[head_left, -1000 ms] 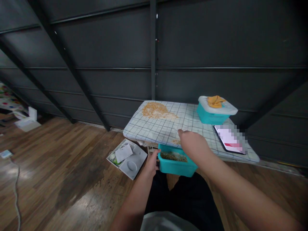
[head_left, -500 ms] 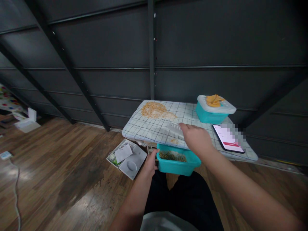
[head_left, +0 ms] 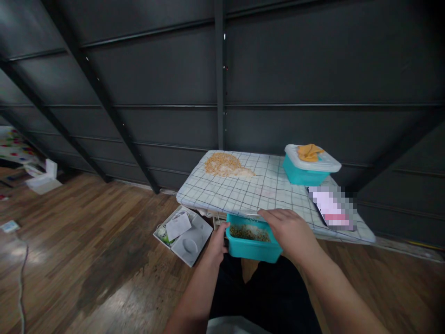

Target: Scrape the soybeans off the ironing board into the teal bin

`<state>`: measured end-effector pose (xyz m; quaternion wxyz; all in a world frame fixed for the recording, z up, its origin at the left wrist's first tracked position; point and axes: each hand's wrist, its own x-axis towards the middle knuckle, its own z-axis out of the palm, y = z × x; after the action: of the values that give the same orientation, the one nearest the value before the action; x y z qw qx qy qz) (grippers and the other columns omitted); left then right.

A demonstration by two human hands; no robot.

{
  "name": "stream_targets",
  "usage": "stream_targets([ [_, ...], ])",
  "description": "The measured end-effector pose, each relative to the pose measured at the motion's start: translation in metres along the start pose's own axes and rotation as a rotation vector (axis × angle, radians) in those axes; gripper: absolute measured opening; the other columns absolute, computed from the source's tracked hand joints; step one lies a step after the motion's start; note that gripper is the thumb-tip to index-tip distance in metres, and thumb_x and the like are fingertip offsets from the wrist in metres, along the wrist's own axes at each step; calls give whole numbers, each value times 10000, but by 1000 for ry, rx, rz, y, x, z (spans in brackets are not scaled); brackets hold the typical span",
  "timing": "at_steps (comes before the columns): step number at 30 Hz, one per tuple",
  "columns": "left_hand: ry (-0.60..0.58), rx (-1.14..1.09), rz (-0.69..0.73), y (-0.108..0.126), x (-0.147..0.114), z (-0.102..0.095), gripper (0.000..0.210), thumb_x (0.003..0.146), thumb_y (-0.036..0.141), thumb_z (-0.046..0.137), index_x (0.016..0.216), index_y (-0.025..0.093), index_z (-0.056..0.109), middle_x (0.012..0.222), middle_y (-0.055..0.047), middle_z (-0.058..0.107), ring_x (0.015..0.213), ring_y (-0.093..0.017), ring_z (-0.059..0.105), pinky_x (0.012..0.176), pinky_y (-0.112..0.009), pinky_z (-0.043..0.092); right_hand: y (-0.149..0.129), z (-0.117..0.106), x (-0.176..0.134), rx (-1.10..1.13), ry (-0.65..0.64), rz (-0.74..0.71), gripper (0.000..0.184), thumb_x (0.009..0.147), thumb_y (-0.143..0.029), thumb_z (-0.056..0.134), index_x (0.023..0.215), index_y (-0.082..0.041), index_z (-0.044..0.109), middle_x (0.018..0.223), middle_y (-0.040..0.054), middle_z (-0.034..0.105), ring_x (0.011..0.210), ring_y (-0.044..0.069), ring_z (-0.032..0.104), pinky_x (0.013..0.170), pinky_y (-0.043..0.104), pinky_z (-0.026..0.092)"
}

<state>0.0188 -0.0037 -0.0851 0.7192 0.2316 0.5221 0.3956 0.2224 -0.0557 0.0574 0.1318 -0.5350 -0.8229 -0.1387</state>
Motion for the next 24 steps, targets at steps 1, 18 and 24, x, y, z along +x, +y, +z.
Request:
stream_targets([
  [1, 3, -6, 0, 0, -1, 1, 503, 722, 557, 664, 1082, 206, 660, 901, -88, 732, 832, -271, 698, 658, -356, 546, -2, 0, -3, 7, 19, 8, 375, 854, -49, 527, 1176, -172, 676, 1085, 97, 744, 963, 235, 677, 841, 373, 463],
  [18, 23, -25, 29, -4, -16, 7, 503, 706, 583, 673, 1062, 229, 656, 881, -92, 734, 794, -288, 700, 615, -378, 554, -26, 16, -65, 200, 467, 50, 310, 935, -103, 451, 1038, -198, 728, 1020, 14, 767, 924, 180, 669, 896, 348, 418],
  [24, -6, -41, 66, -13, -15, 5, 434, 741, 551, 631, 1011, 215, 679, 839, -87, 742, 793, -286, 701, 602, -354, 538, -35, 28, -82, 173, 477, 3, 334, 886, -95, 512, 1037, -296, 732, 998, -18, 768, 914, 187, 654, 871, 357, 424],
])
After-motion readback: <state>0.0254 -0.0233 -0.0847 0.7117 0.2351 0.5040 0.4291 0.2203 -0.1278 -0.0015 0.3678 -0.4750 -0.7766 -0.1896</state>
